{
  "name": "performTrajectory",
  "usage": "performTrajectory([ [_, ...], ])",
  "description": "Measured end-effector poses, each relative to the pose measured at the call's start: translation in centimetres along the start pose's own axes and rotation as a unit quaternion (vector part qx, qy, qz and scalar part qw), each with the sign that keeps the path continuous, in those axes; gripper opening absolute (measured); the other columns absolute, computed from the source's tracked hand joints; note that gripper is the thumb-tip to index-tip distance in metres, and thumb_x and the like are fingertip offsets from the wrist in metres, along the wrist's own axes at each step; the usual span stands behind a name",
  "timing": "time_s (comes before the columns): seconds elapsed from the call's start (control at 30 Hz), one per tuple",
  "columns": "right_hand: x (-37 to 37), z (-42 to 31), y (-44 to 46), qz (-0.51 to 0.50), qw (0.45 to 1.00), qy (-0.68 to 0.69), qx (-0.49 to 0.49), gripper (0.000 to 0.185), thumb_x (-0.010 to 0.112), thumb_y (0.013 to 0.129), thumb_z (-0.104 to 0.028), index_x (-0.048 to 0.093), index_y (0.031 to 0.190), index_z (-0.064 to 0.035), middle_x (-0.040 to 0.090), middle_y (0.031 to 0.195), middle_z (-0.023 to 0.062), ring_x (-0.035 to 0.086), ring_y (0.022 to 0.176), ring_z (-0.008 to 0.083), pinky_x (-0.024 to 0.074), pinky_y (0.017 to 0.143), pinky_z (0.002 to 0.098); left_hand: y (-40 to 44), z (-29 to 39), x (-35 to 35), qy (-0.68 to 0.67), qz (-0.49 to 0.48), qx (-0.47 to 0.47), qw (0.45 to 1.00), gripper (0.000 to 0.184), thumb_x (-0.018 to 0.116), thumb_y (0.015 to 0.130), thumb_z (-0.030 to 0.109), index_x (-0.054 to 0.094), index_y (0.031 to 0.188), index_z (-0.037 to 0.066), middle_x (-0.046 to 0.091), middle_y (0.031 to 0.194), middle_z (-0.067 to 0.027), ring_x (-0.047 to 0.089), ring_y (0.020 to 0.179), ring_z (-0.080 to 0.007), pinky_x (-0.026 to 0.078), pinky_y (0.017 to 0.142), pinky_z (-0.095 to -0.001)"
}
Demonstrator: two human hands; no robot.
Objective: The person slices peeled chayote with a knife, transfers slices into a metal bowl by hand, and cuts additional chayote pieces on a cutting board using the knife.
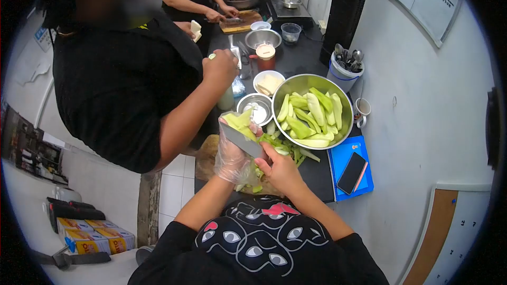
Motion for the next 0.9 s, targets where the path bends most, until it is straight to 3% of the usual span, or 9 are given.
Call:
performTrajectory([
  [0.17,0.8,0.4,-0.1,0.009,1.0,0.008,-0.006,0.045,0.062,0.088,-0.033,0.054,0.124,-0.0076,0.064,0.08,0.0215,0.064,0.073,0.0387,0.0496,0.066,0.0417,-0.5,-0.4,-0.6,0.094,0.007,0.09,0.991,0.034,0.04,0.099,0.043,0.047,0.103,0.01,0.056,0.083,-0.0076,0.057,0.077,-0.0202,0.049,0.075,-0.0348],
  [0.33,1.2,0.6,0.2,0.023,1.0,0.018,0.005,0.045,0.062,0.088,-0.034,0.055,0.121,-0.0044,0.064,0.081,0.0217,0.063,0.074,0.0388,0.0491,0.066,0.0421,-0.8,-1.5,-0.9,0.081,0.001,0.007,0.997,0.02,0.058,0.09,0.024,0.049,0.096,0.008,0.056,0.084,-0.0073,0.059,0.078,-0.0197,0.05,0.07,-0.0307],
  [0.43,0.9,0.7,0.3,0.0,1.0,0.013,0.025,0.045,0.062,0.088,-0.034,0.055,0.119,-0.0027,0.064,0.081,0.0214,0.063,0.074,0.0382,0.049,0.066,0.042,-0.1,-1.6,-1.0,-0.025,0.002,-0.097,0.995,0.032,0.051,0.093,0.039,0.051,0.097,0.006,0.057,0.082,-0.0079,0.059,0.078,-0.0216,0.05,0.073,-0.0334],
  [0.53,1.0,1.0,-0.3,-0.022,1.0,0.015,0.007,0.046,0.061,0.088,-0.037,0.055,0.117,-0.0021,0.064,0.081,0.022,0.064,0.074,0.0389,0.0491,0.066,0.0434,1.0,-1.5,-1.8,-0.162,0.042,-0.134,0.977,0.05,0.043,0.093,0.054,0.054,0.094,0.006,0.057,0.08,-0.0079,0.059,0.079,-0.0232,0.049,0.077,-0.0361],
  [0.63,0.7,0.8,-0.7,-0.041,0.999,-0.005,0.016,0.049,0.06,0.087,-0.042,0.055,0.116,-0.0021,0.064,0.08,0.0236,0.064,0.075,0.0409,0.0494,0.066,0.0467,1.6,-1.0,-2.0,-0.113,-0.003,-0.113,0.987,0.058,0.04,0.092,0.061,0.056,0.09,0.005,0.057,0.078,-0.0077,0.058,0.079,-0.0239,0.048,0.079,-0.0377],
  [0.9,0.2,0.4,-0.8,-0.032,0.999,-0.019,-0.018,0.051,0.06,0.087,-0.045,0.054,0.12,-0.0066,0.064,0.079,0.0236,0.064,0.074,0.0408,0.0497,0.066,0.0478,1.5,0.0,-1.4,-0.096,-0.043,-0.108,0.989,0.058,0.035,0.093,0.061,0.055,0.094,0.006,0.056,0.077,-0.0084,0.057,0.077,-0.0243,0.047,0.075,-0.0394],
])
Point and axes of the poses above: each hand's wrist, its own y-axis towards the middle knuckle, its own x-axis out of the palm, z = x × y, the point moved 3 cm from there along y, towards the middle knuckle
